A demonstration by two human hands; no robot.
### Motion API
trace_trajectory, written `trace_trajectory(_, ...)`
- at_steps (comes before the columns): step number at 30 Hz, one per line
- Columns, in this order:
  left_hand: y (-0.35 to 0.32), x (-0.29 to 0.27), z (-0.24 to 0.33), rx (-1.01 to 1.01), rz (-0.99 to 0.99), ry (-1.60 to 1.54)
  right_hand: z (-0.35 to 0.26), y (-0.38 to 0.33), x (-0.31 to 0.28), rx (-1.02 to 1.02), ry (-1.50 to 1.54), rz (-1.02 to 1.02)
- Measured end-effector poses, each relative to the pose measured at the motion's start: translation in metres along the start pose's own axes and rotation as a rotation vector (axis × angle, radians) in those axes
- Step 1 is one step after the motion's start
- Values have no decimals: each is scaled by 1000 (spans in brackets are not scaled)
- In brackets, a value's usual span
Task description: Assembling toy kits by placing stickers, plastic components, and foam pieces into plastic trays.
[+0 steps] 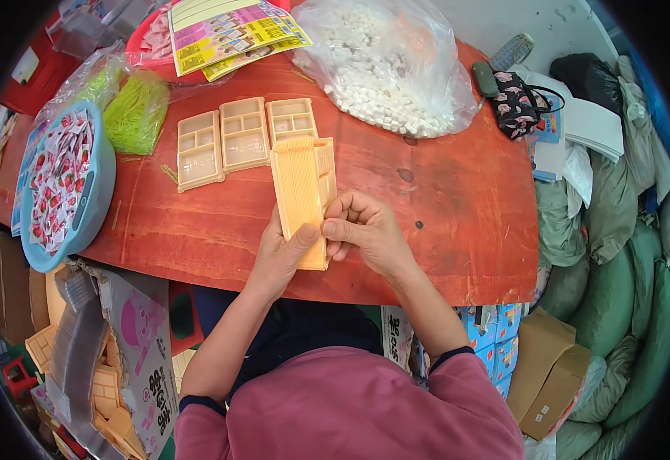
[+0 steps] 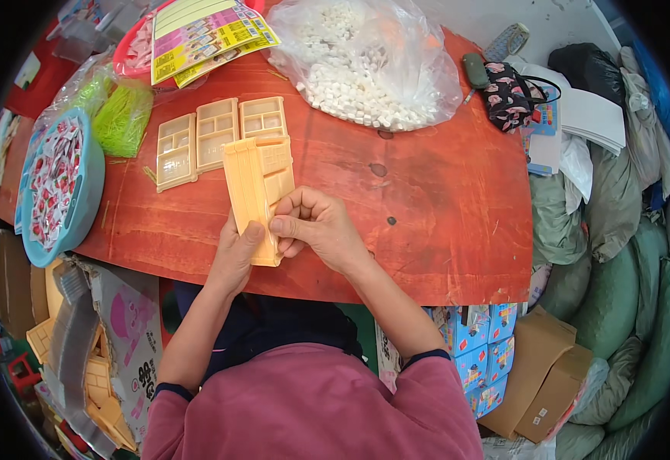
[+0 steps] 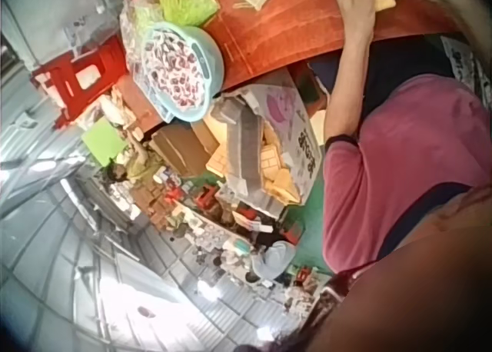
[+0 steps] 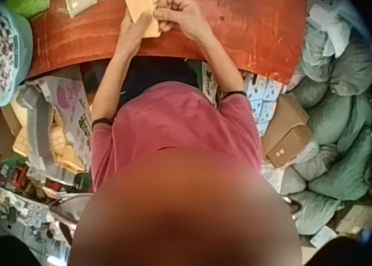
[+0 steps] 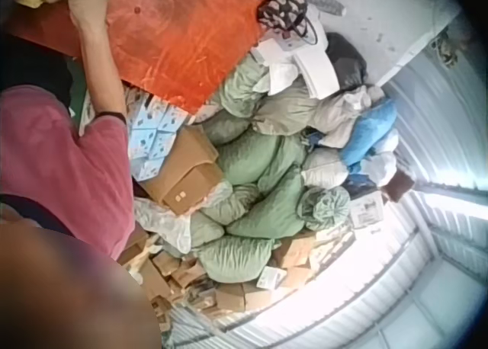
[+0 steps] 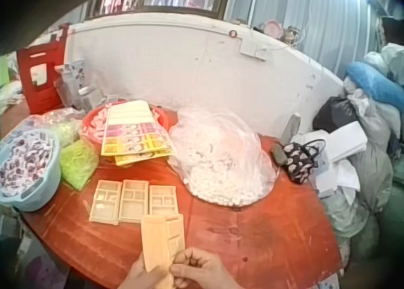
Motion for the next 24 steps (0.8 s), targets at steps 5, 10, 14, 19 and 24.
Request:
trace_trajectory(5, 13, 4, -4, 218, 54, 261, -11, -13, 11, -562, -697, 323)
trace_trajectory(10, 16, -3, 2, -15, 265, 8, -20, 18, -35, -109, -27, 341)
trace_trajectory(14, 11, -20, 3, -112, 256, -123, -9, 63, -113, 123, 145, 251)
trace_trajectory(19, 1, -27, 3, -132, 241, -92, -11, 72, -118, 186, -84, 327)
trace_trajectory(24, -4, -27, 3, -130, 213, -139, -10, 64, -108, -132, -749, 500)
Point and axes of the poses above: each hand's wrist, its own y-axis towards the middle knuckle, its own x-axis out of the palm, z = x × y, the point moved 3 cm from there along y, towards the middle knuckle, and after that the axes turned 2 degrees about z, right-handed, at the moved point
